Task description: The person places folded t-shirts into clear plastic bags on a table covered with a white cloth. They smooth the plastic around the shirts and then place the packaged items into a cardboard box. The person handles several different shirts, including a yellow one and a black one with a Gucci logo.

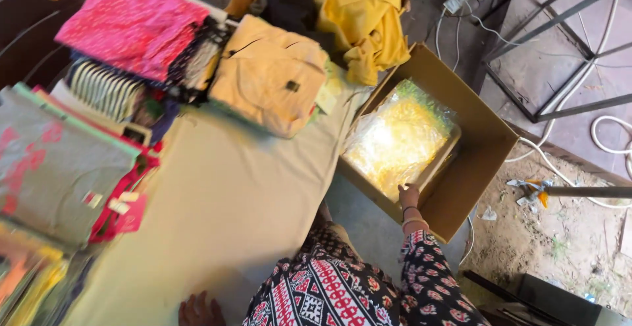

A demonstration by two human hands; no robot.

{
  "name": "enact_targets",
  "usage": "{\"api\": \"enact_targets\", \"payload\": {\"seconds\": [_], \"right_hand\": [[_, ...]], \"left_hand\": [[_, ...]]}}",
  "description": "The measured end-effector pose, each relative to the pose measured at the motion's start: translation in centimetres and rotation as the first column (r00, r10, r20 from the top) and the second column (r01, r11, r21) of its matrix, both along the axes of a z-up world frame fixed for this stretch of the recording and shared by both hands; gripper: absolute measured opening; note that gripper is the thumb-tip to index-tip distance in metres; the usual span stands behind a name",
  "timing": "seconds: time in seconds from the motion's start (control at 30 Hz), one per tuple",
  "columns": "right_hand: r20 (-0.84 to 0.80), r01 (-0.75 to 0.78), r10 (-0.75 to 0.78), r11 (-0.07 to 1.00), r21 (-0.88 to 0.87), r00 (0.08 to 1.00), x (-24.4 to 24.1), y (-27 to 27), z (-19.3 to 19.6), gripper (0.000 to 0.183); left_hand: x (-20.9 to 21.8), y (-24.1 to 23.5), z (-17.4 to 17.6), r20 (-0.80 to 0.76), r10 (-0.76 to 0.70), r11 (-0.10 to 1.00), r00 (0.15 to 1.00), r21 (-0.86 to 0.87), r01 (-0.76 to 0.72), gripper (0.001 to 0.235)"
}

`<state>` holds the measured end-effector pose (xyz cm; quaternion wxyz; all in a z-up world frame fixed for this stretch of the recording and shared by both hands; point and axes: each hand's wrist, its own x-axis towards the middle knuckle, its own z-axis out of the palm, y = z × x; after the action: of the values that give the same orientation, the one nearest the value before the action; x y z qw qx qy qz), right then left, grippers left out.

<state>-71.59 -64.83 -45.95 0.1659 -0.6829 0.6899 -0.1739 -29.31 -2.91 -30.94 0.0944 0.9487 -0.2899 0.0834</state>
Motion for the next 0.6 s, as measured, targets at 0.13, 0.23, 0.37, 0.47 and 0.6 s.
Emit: {"api": "enact_targets", "payload": {"seconds": [0.13, 0.23, 0.37, 0.47, 0.6], "right_hand": [[0.065, 0.177, -0.229, 0.877, 0.447, 0.971, -0.6, -1.7, -4.8, 0.055], [0.136, 0.181, -0.302, 0.814, 0.552, 0.943, 0.4, -2.8, -6.4, 0.066], [-0.038, 0.381, -0.489, 0.627, 0.68, 0.872, 4.1, -4.6, -3.4, 0.084], [-0.121, 0.527, -0.685, 0.421, 0.738, 0.718, 4.1, -6.2, -5.9, 0.099], [-0.088, 0.541, -0.796, 0.321, 0.777, 0.598, 4.3, -7.5, -9.2, 0.106]], "left_hand": [[0.9, -5.4, 0.5, -0.122, -0.147, 0.982, 0.982, -0.136, 0.13, 0.037], [0.2, -12.0, 4.3, -0.233, -0.171, 0.984, 0.957, 0.007, 0.178, 0.051], [0.0, -16.9, 6.6, -0.278, -0.004, 0.968, 0.961, 0.241, 0.074, 0.072], [0.3, -15.5, 4.3, -0.225, -0.026, 0.962, 0.974, 0.26, 0.086, 0.076], [-0.1, -15.0, 3.1, -0.203, -0.039, 0.958, 0.978, 0.27, 0.094, 0.077]]}}
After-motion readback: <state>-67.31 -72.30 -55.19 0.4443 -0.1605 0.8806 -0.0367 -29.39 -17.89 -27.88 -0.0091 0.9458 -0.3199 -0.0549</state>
